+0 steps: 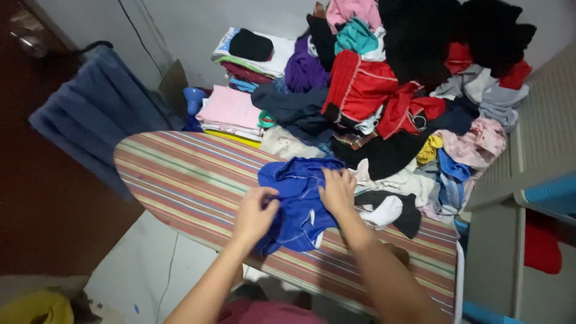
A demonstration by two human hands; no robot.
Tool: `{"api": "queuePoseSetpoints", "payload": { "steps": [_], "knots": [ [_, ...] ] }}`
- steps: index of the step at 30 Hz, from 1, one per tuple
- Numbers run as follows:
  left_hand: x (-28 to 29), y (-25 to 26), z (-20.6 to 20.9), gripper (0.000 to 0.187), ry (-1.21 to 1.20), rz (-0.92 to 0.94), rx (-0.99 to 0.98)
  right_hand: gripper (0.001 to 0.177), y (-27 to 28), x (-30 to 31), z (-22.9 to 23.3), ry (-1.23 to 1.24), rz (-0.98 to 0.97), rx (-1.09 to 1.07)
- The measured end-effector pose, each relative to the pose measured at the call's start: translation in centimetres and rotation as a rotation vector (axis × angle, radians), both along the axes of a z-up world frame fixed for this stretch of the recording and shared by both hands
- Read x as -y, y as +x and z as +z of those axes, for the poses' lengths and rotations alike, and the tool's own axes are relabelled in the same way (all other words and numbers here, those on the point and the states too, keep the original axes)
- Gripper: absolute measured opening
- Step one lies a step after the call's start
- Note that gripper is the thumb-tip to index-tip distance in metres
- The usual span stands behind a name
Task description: Folding several items of clothing on an ironing board and placing them into a drawer.
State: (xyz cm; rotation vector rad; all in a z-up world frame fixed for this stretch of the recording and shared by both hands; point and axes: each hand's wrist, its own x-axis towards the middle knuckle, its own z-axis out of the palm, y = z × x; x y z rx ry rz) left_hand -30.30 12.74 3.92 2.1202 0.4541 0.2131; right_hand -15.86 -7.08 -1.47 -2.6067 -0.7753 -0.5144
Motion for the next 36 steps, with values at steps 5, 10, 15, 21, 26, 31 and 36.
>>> {"api": "queuePoseSetpoints", "payload": {
  "steps": [5, 10, 15, 21, 26, 31, 36],
  "knots": [
    [0.3, 4.6, -2.5, 0.047, 0.183, -0.091, 0.255, 0.013, -3.5, 1.0, -4.8, -0.140, 0.094, -0.201],
    [0.6, 8.9, -0.1, 0.082, 0.298, -0.191, 0.027, 0.019, -11.9, 0.8, -3.3, 0.159, 0.139, -0.208],
    [0.7, 12.3, -11.1, 0.035, 0.385, -0.286, -0.222, 0.038, -13.6, -1.0, 3.3, 0.236, -0.630, -0.801],
    [6.4, 12.1, -2.4, 0.041, -1.413, -0.422, -0.366, 0.063, -6.7, 1.5, 2.4, -0.065, -0.672, -0.637],
    [1.1, 12.3, 7.4, 0.055, -0.603, -0.651, -0.025, 0.045, -1.0, 7.3, -1.9, 0.479, -0.453, -0.755],
    [-2.5, 13.0, 3.4, 0.055, 0.002, -0.632, 0.228, 0.050, -3.8, 4.2, 12.9, 1.292, 0.068, -1.304],
    [-2.7, 11.7, 3.1, 0.029, 0.069, -0.183, 0.347, 0.038, -1.4, 5.2, 9.0, 0.947, -0.215, -0.996]
  ]
}}
